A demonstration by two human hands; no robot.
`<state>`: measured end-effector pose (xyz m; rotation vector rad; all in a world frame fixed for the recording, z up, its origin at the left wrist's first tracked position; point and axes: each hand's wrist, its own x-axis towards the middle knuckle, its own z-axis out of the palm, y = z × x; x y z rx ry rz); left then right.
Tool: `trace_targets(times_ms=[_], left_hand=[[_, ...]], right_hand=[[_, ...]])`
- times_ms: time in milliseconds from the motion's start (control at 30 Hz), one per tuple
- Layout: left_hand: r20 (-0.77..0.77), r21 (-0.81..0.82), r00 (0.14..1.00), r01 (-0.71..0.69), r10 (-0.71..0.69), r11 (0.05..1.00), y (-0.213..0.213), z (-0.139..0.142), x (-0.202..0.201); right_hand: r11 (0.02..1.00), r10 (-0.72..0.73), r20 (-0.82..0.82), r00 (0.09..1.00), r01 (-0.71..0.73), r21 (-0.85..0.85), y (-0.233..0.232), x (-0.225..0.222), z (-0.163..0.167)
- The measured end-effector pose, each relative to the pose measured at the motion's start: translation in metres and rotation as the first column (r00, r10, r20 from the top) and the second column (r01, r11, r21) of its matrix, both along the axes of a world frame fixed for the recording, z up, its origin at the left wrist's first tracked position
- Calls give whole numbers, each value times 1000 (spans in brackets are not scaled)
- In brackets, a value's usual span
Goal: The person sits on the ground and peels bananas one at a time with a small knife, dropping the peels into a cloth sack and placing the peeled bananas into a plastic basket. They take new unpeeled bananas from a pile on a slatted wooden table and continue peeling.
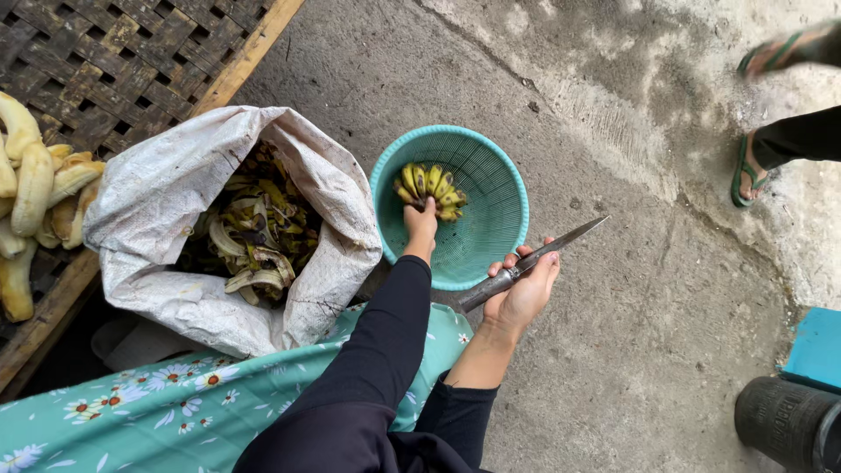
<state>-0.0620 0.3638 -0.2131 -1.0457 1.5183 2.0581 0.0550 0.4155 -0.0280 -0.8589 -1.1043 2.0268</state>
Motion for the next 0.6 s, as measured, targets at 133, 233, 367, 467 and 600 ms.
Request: trace_targets(times_ms=[133, 233, 367, 467, 600], left_hand=[[-81, -174, 986, 129, -145, 976, -12, -1, 3], [-91, -379, 908, 349, -410, 857, -30, 4, 6], [-166, -603, 739, 447, -652, 661, -41, 41, 5], [-405, -732, 578, 259, -708, 630, -49, 97, 6], [-547, -625, 588, 186, -596, 758, -84, 180, -4]], right_hand=[[1000, 16, -30, 999, -17, -25, 2, 2, 1], [999, 8, -12, 1000, -8, -33, 2, 2, -1], [999, -9, 69, 998, 7, 31, 3, -5, -6], [1000, -11, 19, 1000, 11, 21, 7, -10, -8], [999, -7, -5, 1000, 7, 39, 12, -9, -11]])
